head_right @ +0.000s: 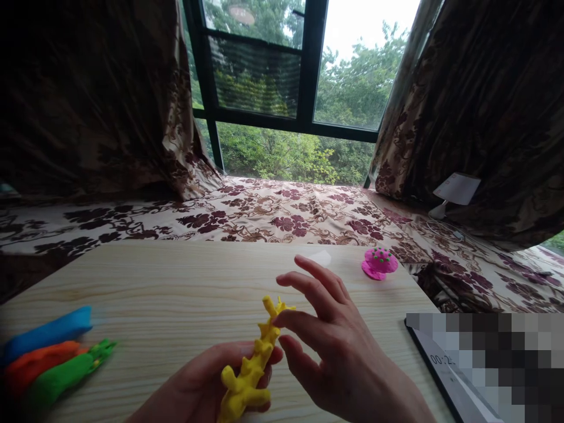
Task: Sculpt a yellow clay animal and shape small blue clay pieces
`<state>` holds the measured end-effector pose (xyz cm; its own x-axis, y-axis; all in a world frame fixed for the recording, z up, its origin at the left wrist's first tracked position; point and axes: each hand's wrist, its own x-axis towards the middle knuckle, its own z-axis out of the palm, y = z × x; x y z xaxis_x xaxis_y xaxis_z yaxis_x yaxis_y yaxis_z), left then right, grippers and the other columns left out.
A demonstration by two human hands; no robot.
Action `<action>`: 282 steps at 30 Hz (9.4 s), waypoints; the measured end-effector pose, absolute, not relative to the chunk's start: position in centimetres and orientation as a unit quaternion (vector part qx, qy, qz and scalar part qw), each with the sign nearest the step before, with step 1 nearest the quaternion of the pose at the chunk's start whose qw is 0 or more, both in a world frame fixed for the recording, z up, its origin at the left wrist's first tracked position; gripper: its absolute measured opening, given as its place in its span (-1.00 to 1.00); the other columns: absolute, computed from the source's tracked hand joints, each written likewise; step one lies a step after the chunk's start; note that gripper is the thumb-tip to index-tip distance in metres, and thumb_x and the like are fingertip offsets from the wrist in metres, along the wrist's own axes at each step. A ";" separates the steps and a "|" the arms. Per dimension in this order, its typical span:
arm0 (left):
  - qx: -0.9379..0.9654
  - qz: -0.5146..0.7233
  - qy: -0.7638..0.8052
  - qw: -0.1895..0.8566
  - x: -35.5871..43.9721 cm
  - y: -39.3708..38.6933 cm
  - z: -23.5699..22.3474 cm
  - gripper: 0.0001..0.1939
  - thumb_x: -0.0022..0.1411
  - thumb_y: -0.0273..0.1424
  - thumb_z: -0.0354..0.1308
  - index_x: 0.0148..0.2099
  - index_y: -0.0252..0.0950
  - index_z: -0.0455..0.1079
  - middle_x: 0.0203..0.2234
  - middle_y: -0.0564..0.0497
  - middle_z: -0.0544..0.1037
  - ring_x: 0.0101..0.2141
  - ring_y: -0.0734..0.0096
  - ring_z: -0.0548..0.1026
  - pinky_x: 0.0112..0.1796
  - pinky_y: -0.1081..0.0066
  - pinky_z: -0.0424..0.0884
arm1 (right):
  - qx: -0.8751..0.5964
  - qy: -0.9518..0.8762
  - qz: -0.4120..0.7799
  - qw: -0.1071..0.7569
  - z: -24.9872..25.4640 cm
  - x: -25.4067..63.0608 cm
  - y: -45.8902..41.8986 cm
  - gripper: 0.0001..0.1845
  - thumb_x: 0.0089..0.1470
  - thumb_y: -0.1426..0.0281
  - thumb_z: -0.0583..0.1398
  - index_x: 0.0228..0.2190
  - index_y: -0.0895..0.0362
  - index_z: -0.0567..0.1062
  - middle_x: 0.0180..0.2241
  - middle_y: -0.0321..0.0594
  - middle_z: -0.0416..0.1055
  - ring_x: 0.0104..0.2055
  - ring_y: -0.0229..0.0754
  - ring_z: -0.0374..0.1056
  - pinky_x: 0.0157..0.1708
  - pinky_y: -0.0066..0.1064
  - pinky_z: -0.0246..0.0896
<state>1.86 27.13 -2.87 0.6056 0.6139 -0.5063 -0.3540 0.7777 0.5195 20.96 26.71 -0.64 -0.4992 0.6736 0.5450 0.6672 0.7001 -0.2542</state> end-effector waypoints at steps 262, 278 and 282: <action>0.333 0.396 0.363 0.775 1.8 27.8 -4.7 -0.78 0.04 -0.33 0.26 -0.21 -0.23 0.51 -0.25 -0.06 0.57 -0.19 0.25 0.45 -0.09 0.26 0.29 | -0.379 -0.832 0.080 0.397 -2.1 19.6 27.1 -0.72 0.02 0.56 0.20 -0.21 0.03 0.46 -0.20 -0.19 0.30 -0.02 -0.09 0.15 -0.08 -0.19 0.19; 0.635 0.350 0.545 0.420 -3.1 33.6 -1.5 -0.67 0.02 -0.21 0.19 -0.19 -0.28 0.47 -0.46 0.02 0.55 -0.42 0.34 0.46 -0.41 0.40 0.32 | -0.435 -0.805 0.087 0.395 -3.0 21.7 27.9 -0.81 0.11 0.48 0.13 -0.21 0.06 0.44 -0.18 -0.14 0.32 -0.12 -0.11 0.24 -0.18 -0.25 0.22; 0.704 0.293 0.575 0.297 -3.7 36.0 -1.8 -0.68 -0.02 -0.21 0.18 -0.23 -0.28 0.48 -0.43 0.02 0.55 -0.41 0.34 0.45 -0.41 0.40 0.30 | -0.431 -0.820 0.088 0.366 -4.0 21.6 28.0 -0.80 0.11 0.50 0.10 -0.23 0.07 0.46 -0.23 -0.16 0.36 -0.19 -0.13 0.27 -0.18 -0.23 0.19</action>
